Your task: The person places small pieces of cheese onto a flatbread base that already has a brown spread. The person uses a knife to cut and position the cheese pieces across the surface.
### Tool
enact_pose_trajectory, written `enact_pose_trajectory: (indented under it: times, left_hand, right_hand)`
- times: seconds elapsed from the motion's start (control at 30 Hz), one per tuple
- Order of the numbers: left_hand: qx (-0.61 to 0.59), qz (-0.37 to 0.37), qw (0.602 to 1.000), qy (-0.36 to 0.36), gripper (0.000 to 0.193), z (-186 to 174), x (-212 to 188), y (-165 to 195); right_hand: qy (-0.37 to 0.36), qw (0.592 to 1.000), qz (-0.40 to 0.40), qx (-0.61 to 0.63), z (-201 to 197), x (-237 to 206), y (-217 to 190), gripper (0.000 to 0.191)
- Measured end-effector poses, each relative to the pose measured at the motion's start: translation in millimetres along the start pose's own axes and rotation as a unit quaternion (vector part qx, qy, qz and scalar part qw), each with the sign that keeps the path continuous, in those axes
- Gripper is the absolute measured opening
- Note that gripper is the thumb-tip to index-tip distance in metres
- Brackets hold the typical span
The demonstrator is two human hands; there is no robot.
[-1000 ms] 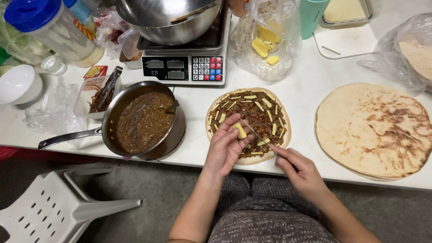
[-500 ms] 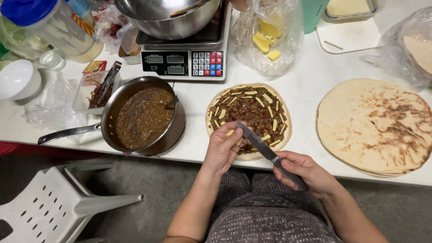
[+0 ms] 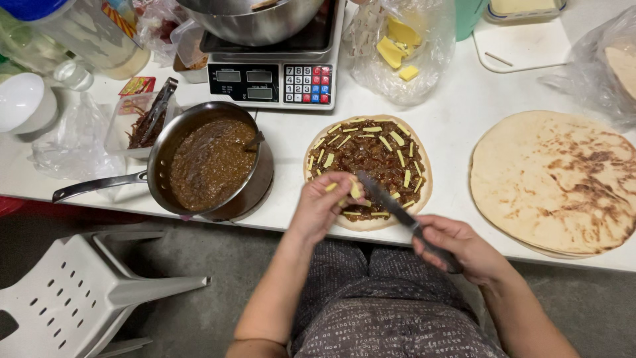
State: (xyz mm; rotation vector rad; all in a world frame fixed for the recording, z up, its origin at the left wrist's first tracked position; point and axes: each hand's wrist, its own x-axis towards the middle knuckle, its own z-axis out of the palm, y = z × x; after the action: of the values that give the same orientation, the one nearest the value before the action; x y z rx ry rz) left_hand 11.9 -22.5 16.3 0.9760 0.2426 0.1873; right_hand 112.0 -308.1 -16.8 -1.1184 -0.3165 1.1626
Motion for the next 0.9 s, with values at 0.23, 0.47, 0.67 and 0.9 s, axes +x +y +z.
enact_pose_trajectory:
  times: [0.23, 0.47, 0.67, 0.9]
  left_hand:
    - [0.473, 0.02, 0.881, 0.011, 0.023, -1, 3, 47]
    - [0.718, 0.236, 0.651, -0.078, 0.028, 6, 4, 40]
    - [0.767, 0.272, 0.574, -0.092, 0.032, 13, 1, 25]
    - [0.783, 0.236, 0.568, -0.089, 0.023, 18, 4, 21]
  right_hand:
    - [0.112, 0.993, -0.037, -0.025, -14, -7, -15, 0.041]
    - [0.127, 0.99, -0.057, -0.026, -14, -4, -14, 0.042]
    - [0.134, 0.989, -0.06, -0.023, -14, -4, -13, 0.041]
    - [0.137, 0.988, -0.069, -0.028, -12, -5, -12, 0.039]
